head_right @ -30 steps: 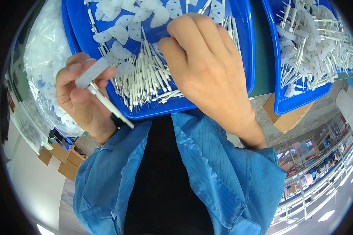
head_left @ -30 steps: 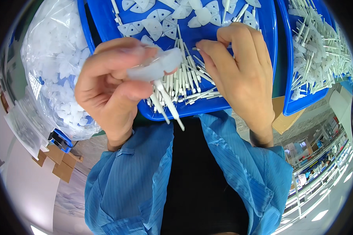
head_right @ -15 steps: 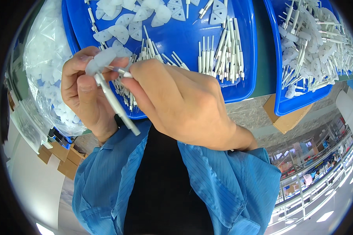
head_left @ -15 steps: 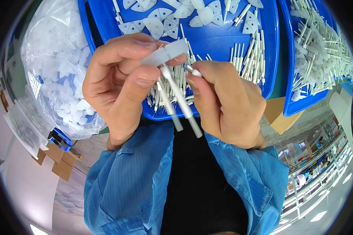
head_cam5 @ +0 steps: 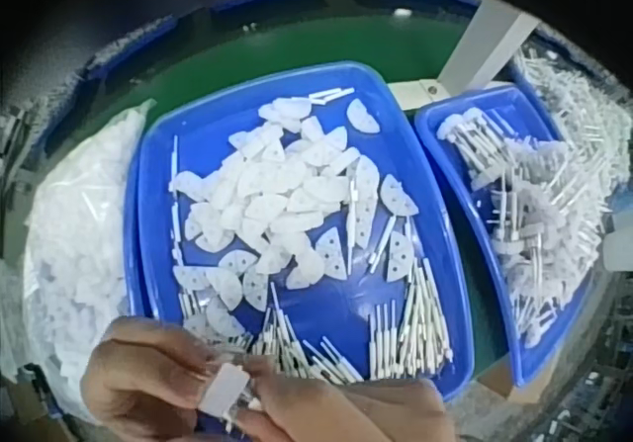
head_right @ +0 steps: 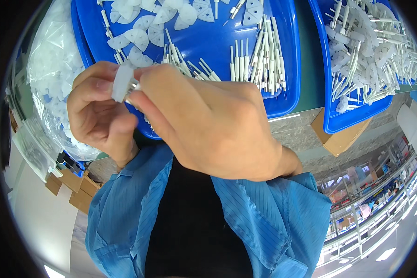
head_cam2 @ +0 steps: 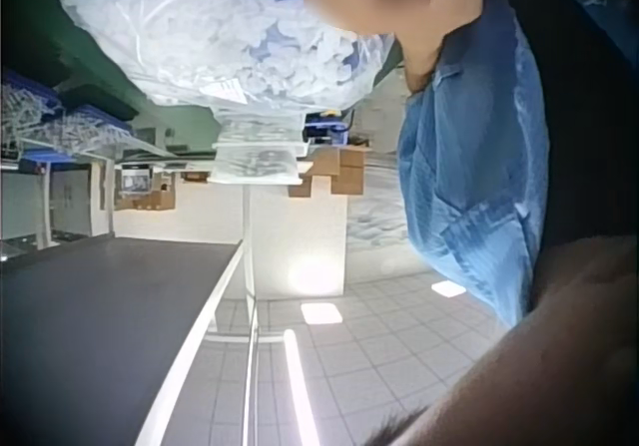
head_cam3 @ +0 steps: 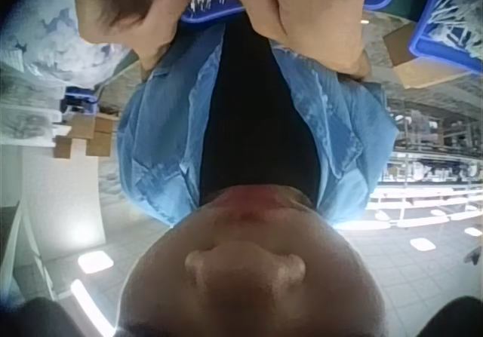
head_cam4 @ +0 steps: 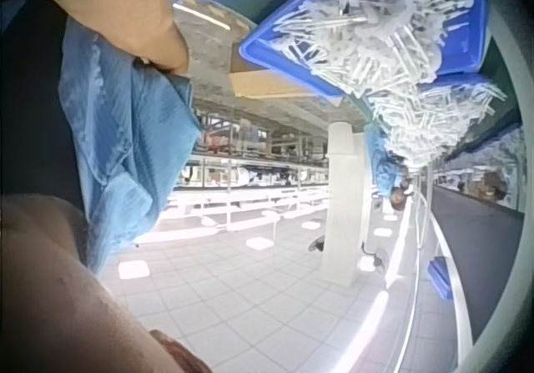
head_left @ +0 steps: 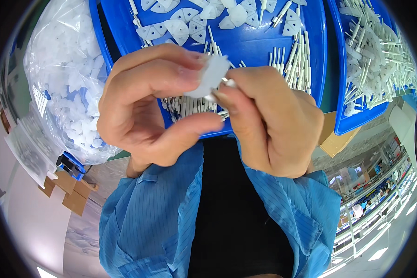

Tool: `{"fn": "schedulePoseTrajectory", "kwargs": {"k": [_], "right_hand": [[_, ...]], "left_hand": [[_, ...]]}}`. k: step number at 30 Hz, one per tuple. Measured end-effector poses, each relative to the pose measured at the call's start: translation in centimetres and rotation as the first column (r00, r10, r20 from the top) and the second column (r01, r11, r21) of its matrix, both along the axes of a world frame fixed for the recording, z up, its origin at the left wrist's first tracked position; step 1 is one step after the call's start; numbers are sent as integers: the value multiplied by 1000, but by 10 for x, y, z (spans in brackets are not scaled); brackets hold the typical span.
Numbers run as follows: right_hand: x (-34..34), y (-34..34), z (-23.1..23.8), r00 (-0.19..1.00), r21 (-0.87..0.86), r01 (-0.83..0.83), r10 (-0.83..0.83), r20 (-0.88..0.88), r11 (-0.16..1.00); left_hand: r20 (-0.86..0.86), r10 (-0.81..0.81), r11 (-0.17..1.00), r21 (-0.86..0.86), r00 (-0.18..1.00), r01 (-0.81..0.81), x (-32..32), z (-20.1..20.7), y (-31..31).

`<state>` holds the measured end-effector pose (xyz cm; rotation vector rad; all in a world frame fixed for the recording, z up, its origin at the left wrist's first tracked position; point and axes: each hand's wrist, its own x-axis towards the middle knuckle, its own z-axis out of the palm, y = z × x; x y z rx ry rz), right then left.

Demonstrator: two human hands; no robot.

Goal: The person assembles small white plastic components by inserting thin white rods into the holes of semi-circular plastic pieces. The person picks up a piece from a blue tray, inserts a rod, and places the assembled unit into a separate blue tray. This repetitive process continues throughout the video.

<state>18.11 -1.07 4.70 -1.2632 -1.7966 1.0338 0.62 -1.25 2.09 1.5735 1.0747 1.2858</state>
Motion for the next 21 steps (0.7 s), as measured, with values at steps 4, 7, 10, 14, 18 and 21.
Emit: {"fn": "schedulePoseTrajectory", "kwargs": {"k": [4,7,10,14,18,21], "right_hand": [[6,1,-3,985,-167,-119,96,-140,979],[6,1,-12,864,-305,-189,11,-504,933],[7,2,-9,895,-220,-172,59,-442,960],[2,1,-17,996,204,-80,85,-13,976],[6,0,-7,986,85,-147,139,93,985],[12,7,-3,973,6,-230,230,30,973]], "left_hand": [[10,-37,999,-17,999,37,-9,-4,0],[135,-31,999,-40,990,37,-4,-6,-2],[144,-17,999,-32,989,22,-3,-4,-1],[-27,-53,998,34,998,54,-11,-2,4],[-58,-53,999,2,997,53,-12,-1,2],[14,-55,996,-66,998,56,-11,-1,-1]]}}
